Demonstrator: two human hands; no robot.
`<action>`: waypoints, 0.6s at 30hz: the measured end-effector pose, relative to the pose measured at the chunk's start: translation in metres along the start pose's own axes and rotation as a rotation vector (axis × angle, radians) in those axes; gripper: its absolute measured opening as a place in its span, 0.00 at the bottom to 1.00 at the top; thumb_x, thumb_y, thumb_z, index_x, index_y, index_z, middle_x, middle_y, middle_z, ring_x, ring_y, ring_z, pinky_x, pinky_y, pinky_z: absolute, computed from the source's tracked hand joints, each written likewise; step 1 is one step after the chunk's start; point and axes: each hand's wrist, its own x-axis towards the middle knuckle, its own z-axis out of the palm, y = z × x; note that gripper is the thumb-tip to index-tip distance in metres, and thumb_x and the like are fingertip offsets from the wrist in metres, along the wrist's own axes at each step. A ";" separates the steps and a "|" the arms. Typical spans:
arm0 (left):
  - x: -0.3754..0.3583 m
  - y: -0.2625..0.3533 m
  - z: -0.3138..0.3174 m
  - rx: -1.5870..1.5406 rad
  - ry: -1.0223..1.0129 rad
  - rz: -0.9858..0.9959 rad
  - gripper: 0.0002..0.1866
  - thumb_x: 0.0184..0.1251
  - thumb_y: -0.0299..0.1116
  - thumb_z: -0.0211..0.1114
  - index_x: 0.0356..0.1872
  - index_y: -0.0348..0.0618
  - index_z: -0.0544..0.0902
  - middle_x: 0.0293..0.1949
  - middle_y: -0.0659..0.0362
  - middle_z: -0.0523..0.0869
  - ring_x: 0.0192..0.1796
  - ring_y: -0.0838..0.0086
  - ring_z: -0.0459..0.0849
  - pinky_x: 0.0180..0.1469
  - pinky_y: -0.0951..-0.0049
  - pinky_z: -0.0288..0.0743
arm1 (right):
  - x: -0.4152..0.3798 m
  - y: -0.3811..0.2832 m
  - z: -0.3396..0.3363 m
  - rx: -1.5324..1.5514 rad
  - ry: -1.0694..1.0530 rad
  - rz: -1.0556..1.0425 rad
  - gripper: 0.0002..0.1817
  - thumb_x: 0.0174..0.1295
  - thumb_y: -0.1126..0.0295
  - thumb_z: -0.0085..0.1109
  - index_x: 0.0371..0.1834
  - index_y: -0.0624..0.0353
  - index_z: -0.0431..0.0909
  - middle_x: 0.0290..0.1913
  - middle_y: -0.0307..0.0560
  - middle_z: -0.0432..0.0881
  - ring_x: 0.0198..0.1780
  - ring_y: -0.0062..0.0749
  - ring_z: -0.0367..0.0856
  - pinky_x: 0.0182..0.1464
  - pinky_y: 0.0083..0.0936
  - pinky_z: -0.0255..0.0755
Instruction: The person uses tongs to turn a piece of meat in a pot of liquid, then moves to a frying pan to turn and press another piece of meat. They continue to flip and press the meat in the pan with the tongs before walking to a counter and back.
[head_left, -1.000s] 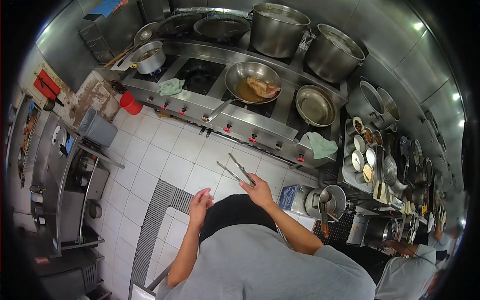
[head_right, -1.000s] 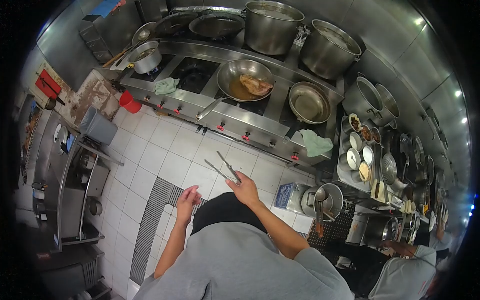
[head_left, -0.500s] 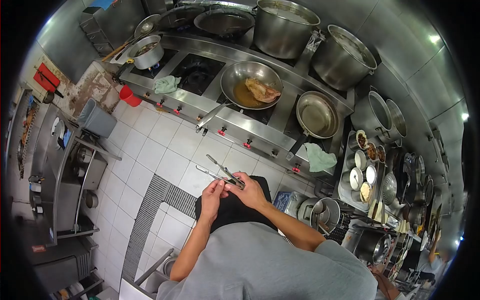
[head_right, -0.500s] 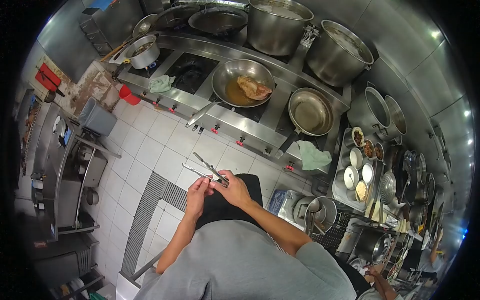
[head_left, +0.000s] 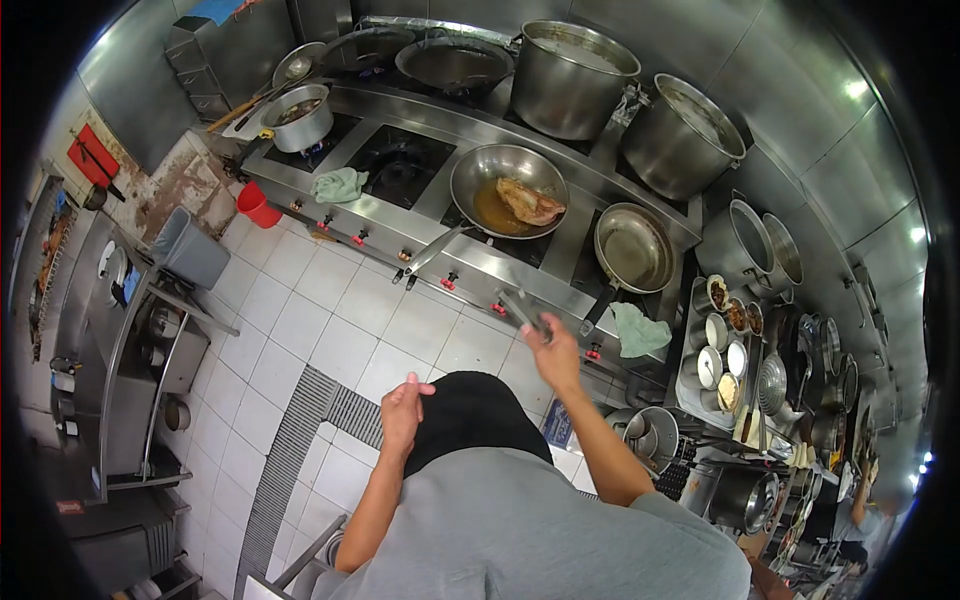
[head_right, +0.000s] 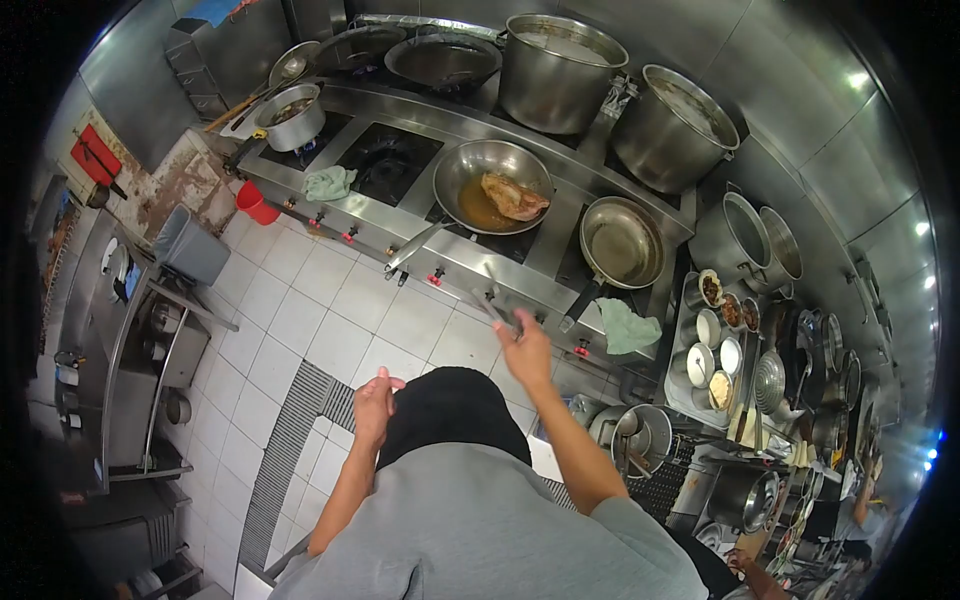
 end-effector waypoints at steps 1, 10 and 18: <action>-0.002 -0.001 -0.008 -0.019 0.036 0.006 0.26 0.73 0.46 0.49 0.23 0.35 0.82 0.08 0.68 0.63 0.13 0.84 0.58 0.17 0.79 0.51 | 0.013 0.000 -0.007 -0.059 0.035 0.038 0.30 0.53 0.47 0.62 0.51 0.60 0.77 0.35 0.59 0.83 0.38 0.51 0.82 0.43 0.37 0.74; -0.022 -0.002 -0.043 -0.140 0.056 -0.027 0.36 0.72 0.60 0.37 0.31 0.34 0.80 0.07 0.68 0.57 0.11 0.83 0.52 0.17 0.79 0.49 | 0.171 0.039 -0.026 -0.308 0.117 0.230 0.34 0.55 0.42 0.56 0.48 0.66 0.78 0.46 0.63 0.81 0.52 0.54 0.78 0.56 0.39 0.69; -0.047 -0.006 -0.043 -0.143 0.201 -0.050 0.34 0.73 0.58 0.40 0.33 0.34 0.80 0.07 0.68 0.57 0.12 0.83 0.53 0.18 0.78 0.48 | 0.269 0.072 0.028 -0.231 0.081 0.532 0.33 0.56 0.45 0.55 0.43 0.71 0.79 0.45 0.61 0.82 0.54 0.51 0.78 0.57 0.38 0.68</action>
